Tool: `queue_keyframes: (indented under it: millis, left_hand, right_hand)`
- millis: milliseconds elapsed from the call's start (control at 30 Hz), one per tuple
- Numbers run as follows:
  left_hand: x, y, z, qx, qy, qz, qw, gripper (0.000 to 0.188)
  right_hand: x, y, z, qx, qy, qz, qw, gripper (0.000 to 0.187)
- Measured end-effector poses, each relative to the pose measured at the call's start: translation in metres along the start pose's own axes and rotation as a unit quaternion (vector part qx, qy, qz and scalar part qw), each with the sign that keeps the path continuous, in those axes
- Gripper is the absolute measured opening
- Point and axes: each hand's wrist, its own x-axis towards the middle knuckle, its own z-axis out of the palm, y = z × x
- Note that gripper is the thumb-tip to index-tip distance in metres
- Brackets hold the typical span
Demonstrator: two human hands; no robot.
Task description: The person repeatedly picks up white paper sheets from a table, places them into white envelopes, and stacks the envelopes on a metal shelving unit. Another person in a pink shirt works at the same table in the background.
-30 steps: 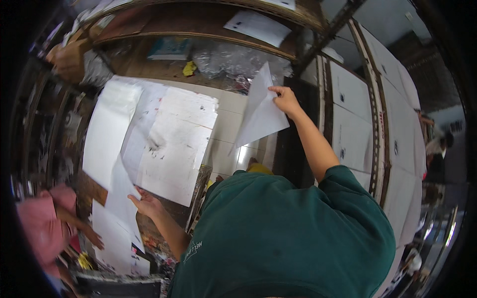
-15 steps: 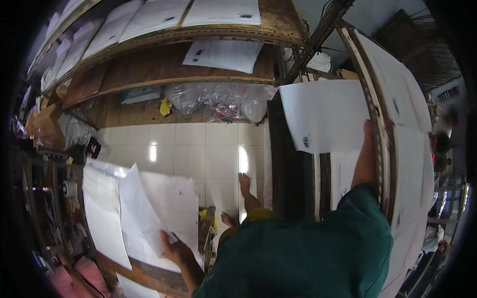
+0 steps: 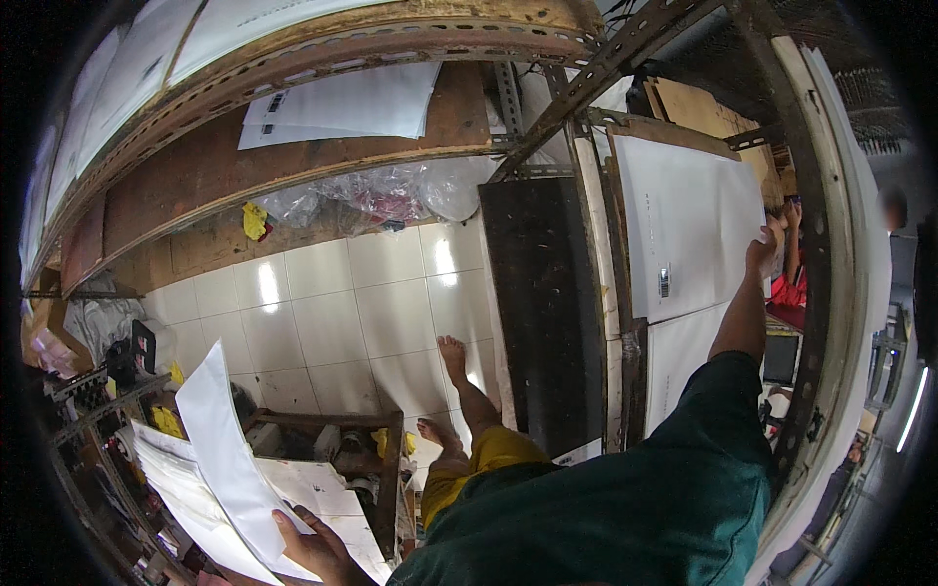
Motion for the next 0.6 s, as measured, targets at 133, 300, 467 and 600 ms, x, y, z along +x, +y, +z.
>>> queue_keyframes:
  millis: [133, 300, 467, 600]
  left_hand:
    - [0.001, 0.000, 0.014, -0.003, -0.018, -0.009, 1.000, 0.037]
    - [-0.012, 0.003, 0.032, -0.045, -0.012, -0.039, 0.998, 0.040]
    - [-0.013, -0.005, 0.005, 0.011, -0.067, 0.002, 0.998, 0.047]
    - [-0.037, 0.031, 0.024, -0.142, -0.138, -0.063, 0.978, 0.048]
  right_hand:
    - [0.014, 0.015, 0.007, 0.034, 0.057, -0.080, 0.995, 0.041]
    - [0.022, 0.007, 0.004, -0.030, 0.092, -0.118, 0.988, 0.044]
    - [-0.041, -0.130, -0.034, -0.098, 0.167, 0.000, 0.981, 0.041]
    - [-0.115, -0.242, -0.071, 0.258, 0.102, -0.144, 0.950, 0.037]
